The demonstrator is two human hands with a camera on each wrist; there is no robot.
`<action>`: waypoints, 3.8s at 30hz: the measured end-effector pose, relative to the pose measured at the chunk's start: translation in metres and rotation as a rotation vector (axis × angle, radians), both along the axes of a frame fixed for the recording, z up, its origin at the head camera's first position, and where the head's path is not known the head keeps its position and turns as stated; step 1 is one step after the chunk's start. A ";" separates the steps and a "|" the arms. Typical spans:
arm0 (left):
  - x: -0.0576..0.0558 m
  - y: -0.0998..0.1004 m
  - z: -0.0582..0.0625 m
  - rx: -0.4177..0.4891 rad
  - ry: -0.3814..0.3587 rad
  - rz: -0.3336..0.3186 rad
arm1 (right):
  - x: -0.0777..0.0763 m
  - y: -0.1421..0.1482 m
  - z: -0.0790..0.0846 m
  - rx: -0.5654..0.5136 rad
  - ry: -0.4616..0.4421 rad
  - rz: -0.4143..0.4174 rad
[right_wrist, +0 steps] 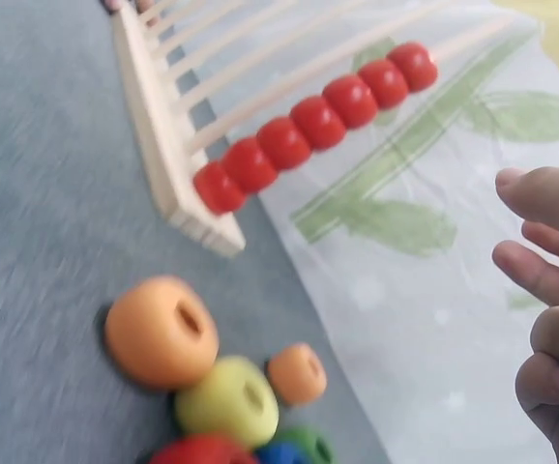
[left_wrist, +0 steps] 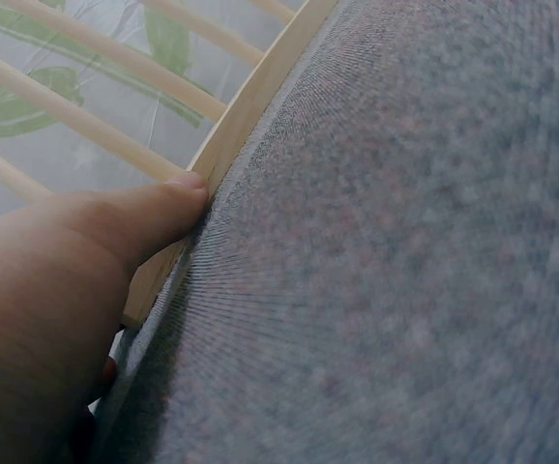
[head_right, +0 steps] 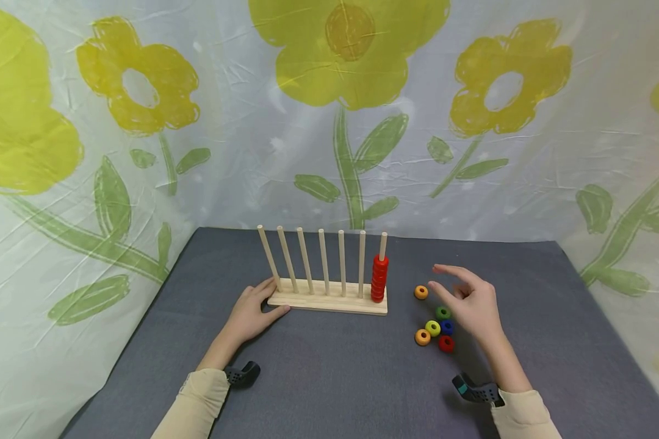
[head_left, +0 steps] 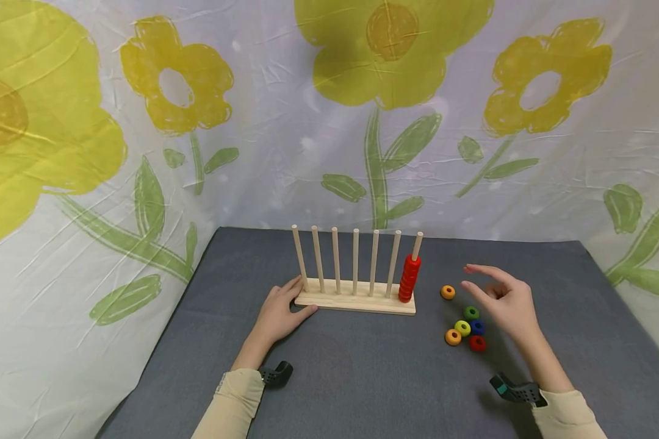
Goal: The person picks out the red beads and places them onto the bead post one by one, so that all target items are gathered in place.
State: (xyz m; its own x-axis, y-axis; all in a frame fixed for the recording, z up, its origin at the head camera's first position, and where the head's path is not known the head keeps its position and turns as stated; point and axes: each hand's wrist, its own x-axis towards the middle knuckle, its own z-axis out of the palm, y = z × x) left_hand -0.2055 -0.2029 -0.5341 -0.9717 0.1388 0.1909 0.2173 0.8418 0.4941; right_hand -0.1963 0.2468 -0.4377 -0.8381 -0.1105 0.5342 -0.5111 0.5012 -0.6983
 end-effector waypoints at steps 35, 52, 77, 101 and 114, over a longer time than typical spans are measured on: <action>0.001 0.001 0.001 0.003 0.015 -0.002 | 0.058 0.053 -0.083 0.106 -0.250 -0.074; 0.001 0.002 0.002 0.000 0.007 0.004 | 0.054 0.055 -0.096 0.201 -0.163 -0.063; 0.004 0.000 -0.003 -0.004 -0.002 0.004 | 0.058 0.053 -0.101 0.200 -0.179 -0.065; 0.005 -0.001 -0.005 0.011 -0.008 0.011 | 0.050 0.056 -0.089 0.148 -0.180 -0.026; 0.006 -0.002 -0.006 0.010 -0.019 0.016 | 0.047 0.045 -0.081 0.113 -0.144 0.019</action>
